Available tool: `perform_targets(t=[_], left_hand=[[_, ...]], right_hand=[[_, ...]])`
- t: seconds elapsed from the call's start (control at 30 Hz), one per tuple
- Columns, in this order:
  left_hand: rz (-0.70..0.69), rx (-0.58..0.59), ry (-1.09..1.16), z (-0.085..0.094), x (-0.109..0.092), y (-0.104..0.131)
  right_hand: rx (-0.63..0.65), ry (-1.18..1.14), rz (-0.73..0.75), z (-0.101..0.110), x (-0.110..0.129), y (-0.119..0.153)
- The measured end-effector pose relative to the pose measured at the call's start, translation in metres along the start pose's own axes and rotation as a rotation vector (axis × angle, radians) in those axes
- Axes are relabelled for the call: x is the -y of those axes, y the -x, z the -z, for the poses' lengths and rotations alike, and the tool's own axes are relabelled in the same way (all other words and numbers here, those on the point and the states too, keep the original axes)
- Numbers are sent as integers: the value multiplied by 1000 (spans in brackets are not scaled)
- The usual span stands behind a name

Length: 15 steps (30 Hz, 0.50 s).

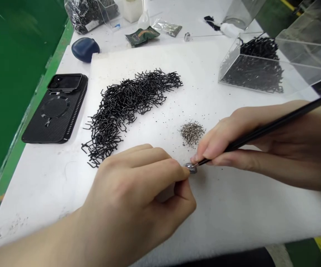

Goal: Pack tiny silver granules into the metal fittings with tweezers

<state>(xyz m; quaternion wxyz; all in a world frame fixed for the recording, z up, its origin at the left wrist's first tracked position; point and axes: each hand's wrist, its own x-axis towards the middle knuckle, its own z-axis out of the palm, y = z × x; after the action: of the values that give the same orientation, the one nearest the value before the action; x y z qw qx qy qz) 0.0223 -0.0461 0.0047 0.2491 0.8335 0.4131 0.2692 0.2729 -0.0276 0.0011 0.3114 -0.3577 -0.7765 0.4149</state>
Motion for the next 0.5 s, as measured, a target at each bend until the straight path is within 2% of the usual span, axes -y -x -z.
perform_targets(t=[0.23,0.33,0.37,0.5], left_hand=[[-54,-20,63,3,10,21],[-66,-15,73,3,12,23],[-48,23,64,3,12,23],[-67,-40,99,0,14,22]], right_hand=[[-44,15,-22,-2,-2,6],[7,-11,8,-1,-3,6],[8,-8,2,0,-3,6],[12,-9,-33,2,-2,9]])
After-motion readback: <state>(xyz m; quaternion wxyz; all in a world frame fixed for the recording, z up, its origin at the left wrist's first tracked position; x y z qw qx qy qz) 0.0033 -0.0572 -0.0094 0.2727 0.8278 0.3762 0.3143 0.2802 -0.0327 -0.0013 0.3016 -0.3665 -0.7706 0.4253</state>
